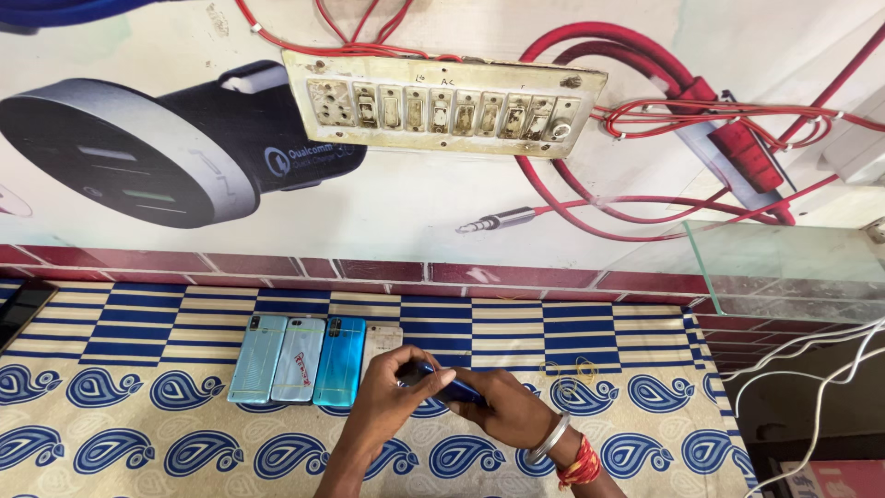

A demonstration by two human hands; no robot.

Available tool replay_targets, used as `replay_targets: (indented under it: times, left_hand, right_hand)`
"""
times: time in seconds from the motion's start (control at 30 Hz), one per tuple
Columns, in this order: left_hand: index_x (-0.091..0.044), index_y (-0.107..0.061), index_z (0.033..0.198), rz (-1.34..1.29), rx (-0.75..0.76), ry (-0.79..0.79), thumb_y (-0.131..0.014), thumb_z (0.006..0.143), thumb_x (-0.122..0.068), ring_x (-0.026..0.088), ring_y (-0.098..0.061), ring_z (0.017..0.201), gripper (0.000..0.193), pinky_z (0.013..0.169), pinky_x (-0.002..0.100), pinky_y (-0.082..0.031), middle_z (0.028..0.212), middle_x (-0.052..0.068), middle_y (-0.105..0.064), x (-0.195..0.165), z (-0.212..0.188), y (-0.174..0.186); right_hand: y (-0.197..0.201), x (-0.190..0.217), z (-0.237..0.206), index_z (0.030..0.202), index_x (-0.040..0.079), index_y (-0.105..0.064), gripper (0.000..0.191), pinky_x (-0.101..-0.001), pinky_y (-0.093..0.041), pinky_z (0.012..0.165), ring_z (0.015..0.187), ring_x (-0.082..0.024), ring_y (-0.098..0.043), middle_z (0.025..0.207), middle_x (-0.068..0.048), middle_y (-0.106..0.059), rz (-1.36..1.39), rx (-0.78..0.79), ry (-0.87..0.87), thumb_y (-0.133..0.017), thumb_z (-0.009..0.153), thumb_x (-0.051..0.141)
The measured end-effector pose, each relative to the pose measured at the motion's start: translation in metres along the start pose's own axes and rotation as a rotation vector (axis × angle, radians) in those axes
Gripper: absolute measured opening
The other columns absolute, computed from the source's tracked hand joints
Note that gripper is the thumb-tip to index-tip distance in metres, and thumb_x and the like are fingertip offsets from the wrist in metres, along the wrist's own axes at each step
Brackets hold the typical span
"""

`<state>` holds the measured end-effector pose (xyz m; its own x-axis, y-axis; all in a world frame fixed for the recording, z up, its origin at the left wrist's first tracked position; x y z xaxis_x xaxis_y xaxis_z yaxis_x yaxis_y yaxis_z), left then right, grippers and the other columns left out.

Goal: The person handles several smartphones on a patterned countertop, first inspecting a white phone and then wrapping a dark blue phone with a rubber band. They stretch the band around the device and adjust it to secure the phone.

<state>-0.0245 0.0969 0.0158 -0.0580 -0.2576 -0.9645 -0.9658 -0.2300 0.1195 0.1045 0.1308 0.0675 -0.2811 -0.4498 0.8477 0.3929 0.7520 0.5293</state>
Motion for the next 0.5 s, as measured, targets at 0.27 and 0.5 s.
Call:
replay_targets:
  times: [0.27, 0.5]
  left_hand:
    - [-0.002, -0.072, 0.083, -0.095, 0.046, 0.004, -0.083, 0.079, -0.016, 0.011, -0.055, 0.061, 0.017, 0.055, 0.025, -0.045, 0.07, 0.005, -0.063, 0.004, -0.003, -0.005]
    - [-0.012, -0.076, 0.098, -0.02, 0.054, -0.182, -0.087, 0.072, -0.017, 0.008, -0.07, 0.076, 0.028, 0.066, 0.023, -0.059, 0.086, 0.0, -0.076, -0.028, -0.009, -0.01]
  right_hand:
    - [-0.01, -0.001, 0.0, 0.126, 0.002, -0.065, 0.035, -0.0401, -0.054, 0.058, 0.06, -0.032, -0.07, 0.08, -0.02, -0.074, -0.039, 0.036, 0.013, -0.072, 0.094, 0.017]
    - [0.001, -0.001, 0.001, 0.124, 0.002, -0.066, 0.034, -0.0405, -0.053, 0.057, 0.062, -0.032, -0.071, 0.079, -0.02, -0.074, 0.017, -0.008, -0.004, -0.07, 0.092, 0.014]
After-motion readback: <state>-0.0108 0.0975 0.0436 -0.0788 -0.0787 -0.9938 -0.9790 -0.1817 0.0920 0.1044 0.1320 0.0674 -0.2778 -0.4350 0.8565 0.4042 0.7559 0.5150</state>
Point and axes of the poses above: each hand's wrist, its own z-axis towards the middle knuckle, its own y-axis out of the back of the hand, x = y × z, the point moved 10 cm from there along z, towards the middle knuckle
